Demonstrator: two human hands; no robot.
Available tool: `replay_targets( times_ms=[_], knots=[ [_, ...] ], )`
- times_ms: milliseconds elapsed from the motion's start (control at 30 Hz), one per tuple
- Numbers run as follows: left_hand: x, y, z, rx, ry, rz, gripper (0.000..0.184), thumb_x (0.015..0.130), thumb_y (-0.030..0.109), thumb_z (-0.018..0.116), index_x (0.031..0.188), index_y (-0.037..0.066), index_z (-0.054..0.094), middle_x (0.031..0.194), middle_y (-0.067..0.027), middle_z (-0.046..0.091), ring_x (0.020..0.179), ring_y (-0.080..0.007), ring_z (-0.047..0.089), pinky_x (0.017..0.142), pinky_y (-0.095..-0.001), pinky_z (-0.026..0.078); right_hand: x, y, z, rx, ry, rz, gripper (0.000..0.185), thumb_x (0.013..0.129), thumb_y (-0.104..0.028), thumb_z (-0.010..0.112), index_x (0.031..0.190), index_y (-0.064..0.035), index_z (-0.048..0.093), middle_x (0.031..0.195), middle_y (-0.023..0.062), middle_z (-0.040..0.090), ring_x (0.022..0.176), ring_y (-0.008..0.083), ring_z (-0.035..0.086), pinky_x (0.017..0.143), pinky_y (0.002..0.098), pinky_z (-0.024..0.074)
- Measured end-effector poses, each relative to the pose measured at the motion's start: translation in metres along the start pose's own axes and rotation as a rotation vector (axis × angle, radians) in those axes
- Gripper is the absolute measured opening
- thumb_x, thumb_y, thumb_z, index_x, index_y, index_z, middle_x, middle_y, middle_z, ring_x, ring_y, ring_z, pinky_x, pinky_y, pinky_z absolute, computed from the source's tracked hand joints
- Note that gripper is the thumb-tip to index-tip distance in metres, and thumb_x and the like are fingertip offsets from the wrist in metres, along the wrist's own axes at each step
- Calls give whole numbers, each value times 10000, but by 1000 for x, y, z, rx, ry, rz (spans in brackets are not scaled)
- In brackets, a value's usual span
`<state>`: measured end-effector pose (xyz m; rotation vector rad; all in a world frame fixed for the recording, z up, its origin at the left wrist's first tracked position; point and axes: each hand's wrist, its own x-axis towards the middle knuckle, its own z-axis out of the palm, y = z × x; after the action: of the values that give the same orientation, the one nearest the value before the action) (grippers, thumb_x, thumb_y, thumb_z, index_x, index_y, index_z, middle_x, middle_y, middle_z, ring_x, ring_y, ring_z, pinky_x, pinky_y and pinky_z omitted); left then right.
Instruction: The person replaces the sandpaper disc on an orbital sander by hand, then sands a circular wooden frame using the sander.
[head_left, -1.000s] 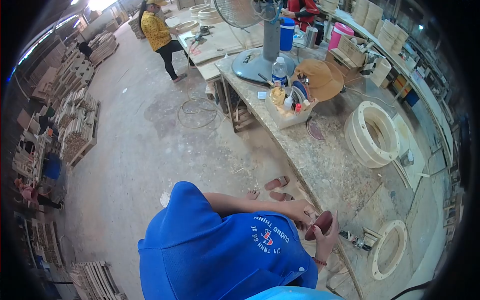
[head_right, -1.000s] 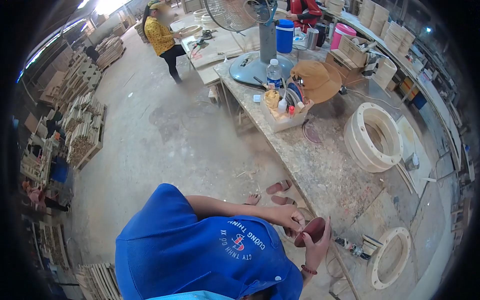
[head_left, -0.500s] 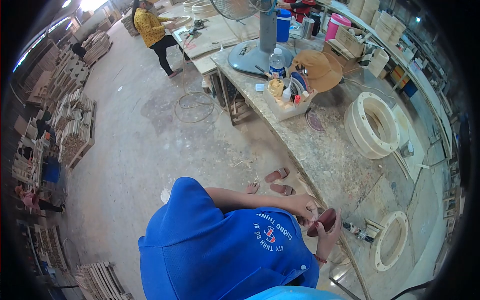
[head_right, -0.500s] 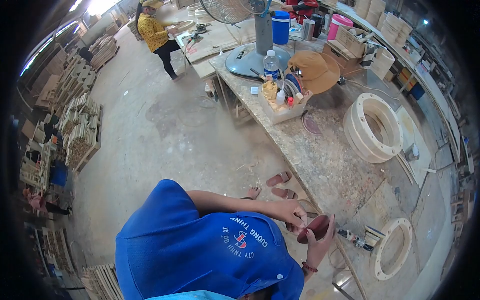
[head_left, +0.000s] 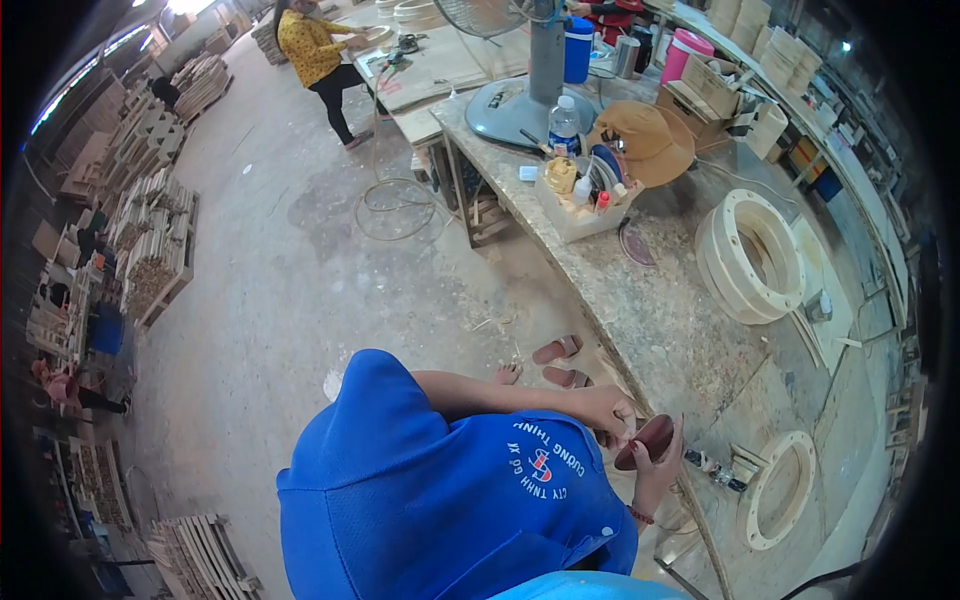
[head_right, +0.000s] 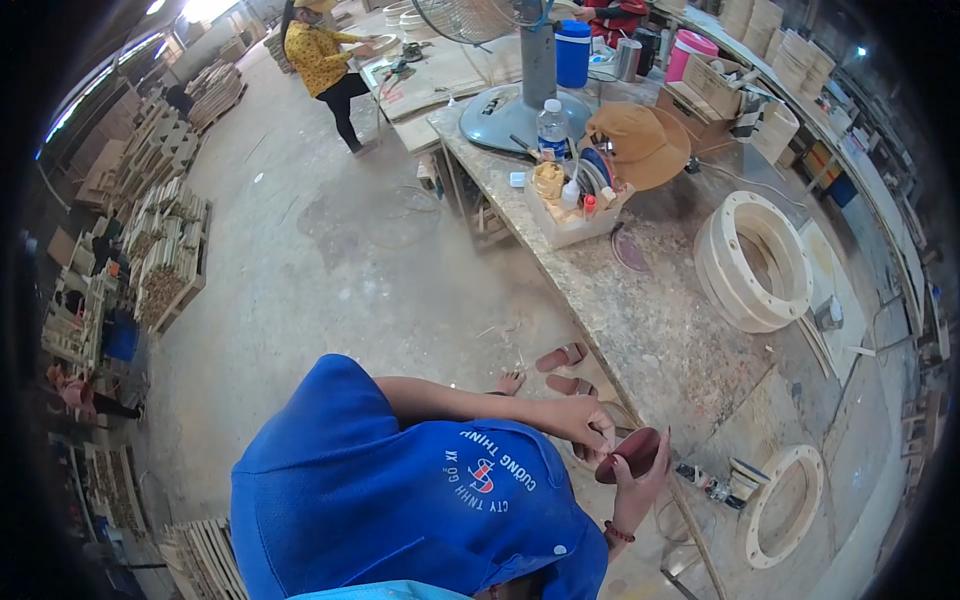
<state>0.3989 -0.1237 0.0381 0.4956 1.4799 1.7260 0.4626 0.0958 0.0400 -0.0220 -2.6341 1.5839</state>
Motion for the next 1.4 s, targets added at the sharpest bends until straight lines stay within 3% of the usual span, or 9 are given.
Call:
replay_targets(
  times_ms=[767,967,1267,1400],
  knots=[
    [4,-2,0,10,5,14,177,946,166,622,934,3,692,847,-55,725,774,-140,712,675,-274,576,5,5,-6,-89,-6,-52,980,726,-404,837,1514,-61,365,1427,222,441,1320,371,445,1094,461,368],
    [7,-2,4,36,4,20,176,934,164,621,937,1,687,840,-53,721,771,-136,706,674,-270,573,5,6,-8,-39,-17,-30,970,717,-360,836,1507,-45,370,1422,221,450,1314,362,446,1100,458,358],
    [9,2,10,102,37,57,193,917,171,642,959,-11,689,802,-69,705,729,-123,682,669,-258,556,1,-7,-2,155,-26,25,905,698,-186,803,1491,-24,396,1400,204,470,1291,349,479,1092,420,381],
    [6,3,9,47,78,51,225,958,206,647,995,-12,686,848,-75,695,780,-124,674,689,-256,550,2,-5,1,158,38,10,909,693,-208,818,1484,-24,411,1381,199,488,1279,334,492,1088,415,390]
  ],
)
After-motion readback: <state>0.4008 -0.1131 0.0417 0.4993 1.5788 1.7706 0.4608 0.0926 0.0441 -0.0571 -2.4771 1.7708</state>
